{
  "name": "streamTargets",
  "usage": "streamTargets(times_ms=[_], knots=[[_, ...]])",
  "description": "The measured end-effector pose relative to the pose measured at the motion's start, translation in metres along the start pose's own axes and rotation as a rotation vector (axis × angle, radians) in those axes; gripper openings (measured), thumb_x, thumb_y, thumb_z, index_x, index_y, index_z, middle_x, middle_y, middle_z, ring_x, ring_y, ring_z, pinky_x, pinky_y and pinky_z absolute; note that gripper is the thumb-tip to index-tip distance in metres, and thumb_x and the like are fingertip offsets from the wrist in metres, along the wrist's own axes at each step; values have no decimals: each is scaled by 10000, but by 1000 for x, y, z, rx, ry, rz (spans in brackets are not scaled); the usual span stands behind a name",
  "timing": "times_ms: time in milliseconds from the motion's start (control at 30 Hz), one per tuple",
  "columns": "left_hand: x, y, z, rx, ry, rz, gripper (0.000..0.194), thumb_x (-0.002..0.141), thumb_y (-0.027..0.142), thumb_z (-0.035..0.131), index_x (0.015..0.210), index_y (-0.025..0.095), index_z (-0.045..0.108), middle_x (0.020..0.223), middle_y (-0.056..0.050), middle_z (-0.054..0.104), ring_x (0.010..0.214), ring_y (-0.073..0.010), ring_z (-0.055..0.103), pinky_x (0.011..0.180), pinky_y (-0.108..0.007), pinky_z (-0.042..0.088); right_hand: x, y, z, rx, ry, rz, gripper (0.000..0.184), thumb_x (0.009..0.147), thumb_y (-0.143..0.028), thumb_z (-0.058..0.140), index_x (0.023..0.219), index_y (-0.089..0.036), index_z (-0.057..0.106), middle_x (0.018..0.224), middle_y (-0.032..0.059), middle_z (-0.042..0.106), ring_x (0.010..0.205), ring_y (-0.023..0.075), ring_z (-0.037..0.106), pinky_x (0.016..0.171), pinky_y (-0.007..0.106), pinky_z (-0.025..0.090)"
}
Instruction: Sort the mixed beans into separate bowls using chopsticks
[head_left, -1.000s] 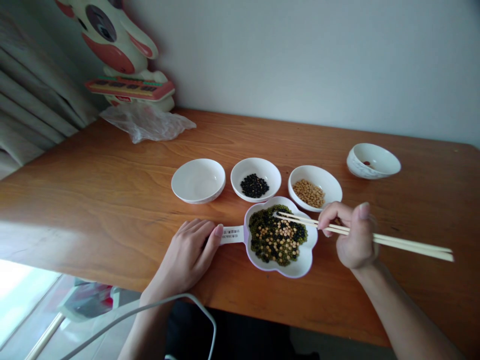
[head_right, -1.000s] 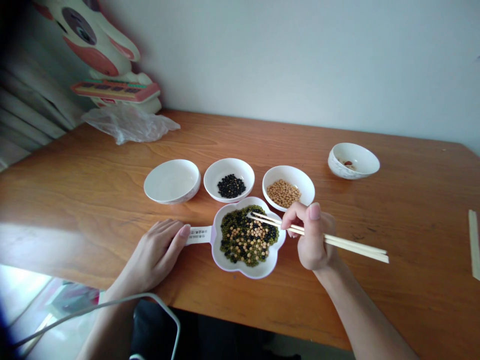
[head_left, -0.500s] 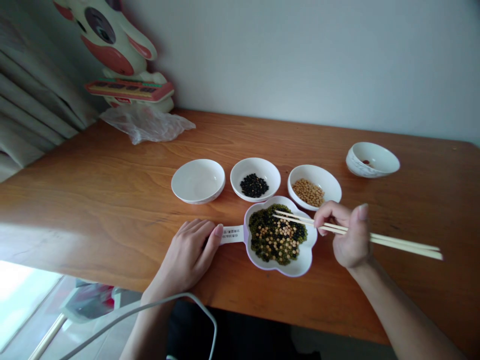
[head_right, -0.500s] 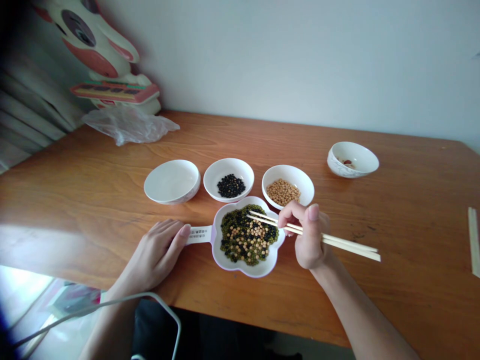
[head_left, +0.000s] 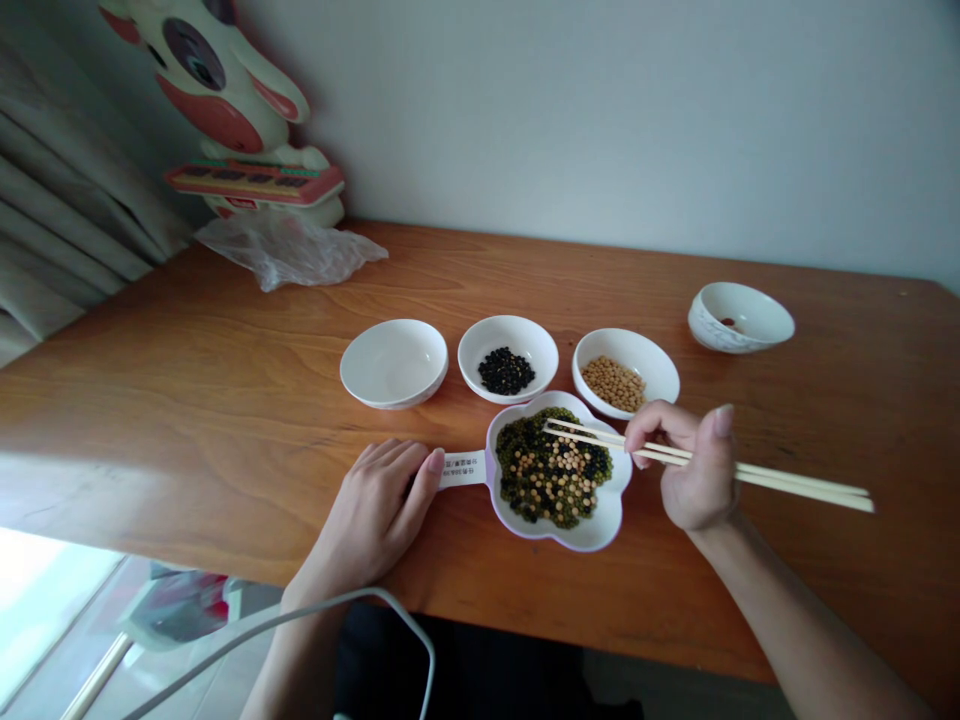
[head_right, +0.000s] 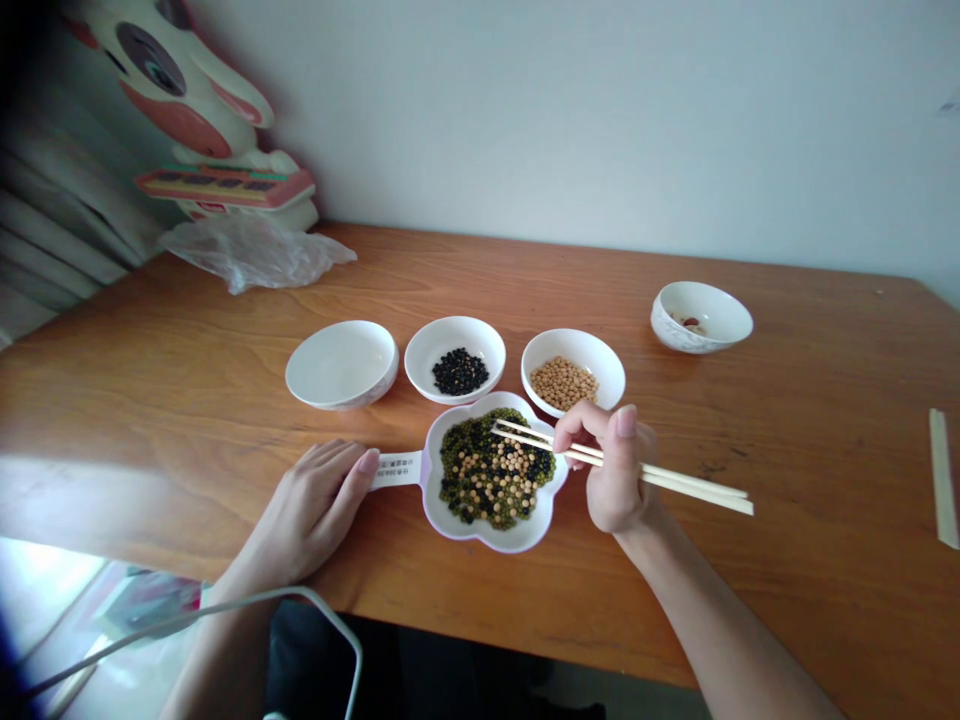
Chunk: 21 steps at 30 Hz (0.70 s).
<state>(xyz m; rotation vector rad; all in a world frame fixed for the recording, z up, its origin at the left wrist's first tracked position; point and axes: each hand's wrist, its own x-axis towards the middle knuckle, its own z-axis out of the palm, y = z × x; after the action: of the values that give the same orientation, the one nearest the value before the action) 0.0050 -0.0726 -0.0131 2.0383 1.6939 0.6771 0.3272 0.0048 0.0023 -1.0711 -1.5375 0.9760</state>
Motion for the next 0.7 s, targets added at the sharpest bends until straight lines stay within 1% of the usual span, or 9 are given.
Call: streamTargets(times_ms=[367, 467, 700], knots=[[0, 0, 0, 21, 9, 8, 379, 1135, 361, 385, 791, 233, 476, 794, -31, 617, 761, -214, 553, 778, -370, 393, 1, 0, 0, 6, 24, -9, 820, 1010, -797, 230, 615, -224, 663, 497, 34, 509, 507, 174, 478, 524, 344, 331], [1, 0, 1, 30, 18, 25, 374, 1130, 349, 391, 785, 235, 476, 783, -32, 623, 748, -214, 557, 762, -366, 399, 0, -1, 0, 7, 15, -10, 826, 996, -817, 228, 621, -224, 663, 513, 41, 523, 521, 183, 483, 532, 348, 332], [1, 0, 0, 36, 12, 19, 374, 1130, 353, 387, 786, 236, 476, 782, -33, 620, 753, -217, 558, 761, -367, 395, 0, 0, -4, 9, 2, 1, 828, 988, -824, 208, 619, -230, 652, 508, 41, 492, 517, 189, 458, 533, 361, 310]])
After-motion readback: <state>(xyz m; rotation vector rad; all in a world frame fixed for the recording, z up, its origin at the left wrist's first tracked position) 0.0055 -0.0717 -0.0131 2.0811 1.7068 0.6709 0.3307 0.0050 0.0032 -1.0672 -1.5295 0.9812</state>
